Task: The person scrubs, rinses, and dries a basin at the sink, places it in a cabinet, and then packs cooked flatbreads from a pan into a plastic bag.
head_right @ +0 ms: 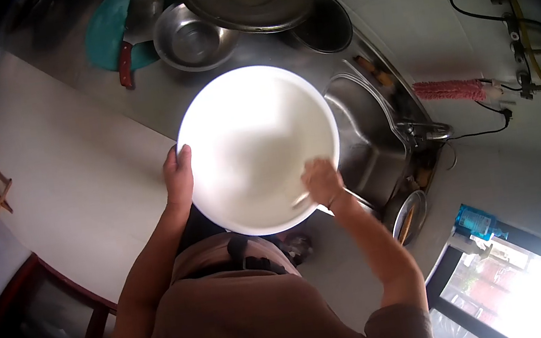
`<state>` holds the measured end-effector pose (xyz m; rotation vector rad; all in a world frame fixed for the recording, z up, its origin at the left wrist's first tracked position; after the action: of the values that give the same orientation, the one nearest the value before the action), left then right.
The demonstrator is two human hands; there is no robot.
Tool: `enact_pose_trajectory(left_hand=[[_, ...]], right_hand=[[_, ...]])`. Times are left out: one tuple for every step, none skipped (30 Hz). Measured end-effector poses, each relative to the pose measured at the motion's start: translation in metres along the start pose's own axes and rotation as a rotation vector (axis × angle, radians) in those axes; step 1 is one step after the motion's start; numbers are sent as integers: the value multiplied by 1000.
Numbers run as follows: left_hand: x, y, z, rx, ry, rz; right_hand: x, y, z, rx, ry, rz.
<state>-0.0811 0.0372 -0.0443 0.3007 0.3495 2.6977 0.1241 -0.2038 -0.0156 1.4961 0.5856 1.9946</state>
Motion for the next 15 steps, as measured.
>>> enact_pose_trajectory(left_hand=[[1,0,-3,-6,39,30],[2,0,-3,-6,43,38],[-1,-1,-4,15,62,4],[-3,0,-6,35,82,-30],[-2,-1,-11,35,84,-20],[-1,-1,-24,83,168,10],[1,-1,-34,129,253,41],[-14,8,-29,333,549,-157],[-13,13,-32,473,713,-151],[-13,17,-36,612,877,-144],[-16,23,-15,551,1053,-364],[-7,22,-6,456,1040,-398],[-5,24,-7,543,1087,-342],[-6,27,-9,632,1134,-285],[-8,26,-11,602,1064,-293]], right_hand=[[3,12,-26,65,-247,-14],[9,21,-50,131,-492,-28],[28,27,-69,136,-714,37],[51,27,-84,141,-935,103],[77,21,-96,183,-1055,181],[102,16,-108,223,-1177,259],[123,8,-119,252,-1179,362],[145,-2,-128,280,-1180,465],[173,-7,-135,294,-1022,595],[197,-15,-141,306,-861,721],[212,-24,-140,300,-792,842],[225,-33,-137,293,-723,962],[232,-51,-129,229,-713,981],[239,-69,-118,163,-703,997],[245,-85,-103,110,-647,1020]])
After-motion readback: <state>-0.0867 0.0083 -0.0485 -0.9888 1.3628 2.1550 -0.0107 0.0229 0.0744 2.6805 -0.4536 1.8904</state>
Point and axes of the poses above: each hand's wrist, its own y-axis away from the middle knuckle, its own x-axis out of the back of the hand, z = x × y, the point moved 10 cm from there along -y, towards the middle knuckle, and after that the axes turned 4 degrees about -x, right-handed, at the moved point
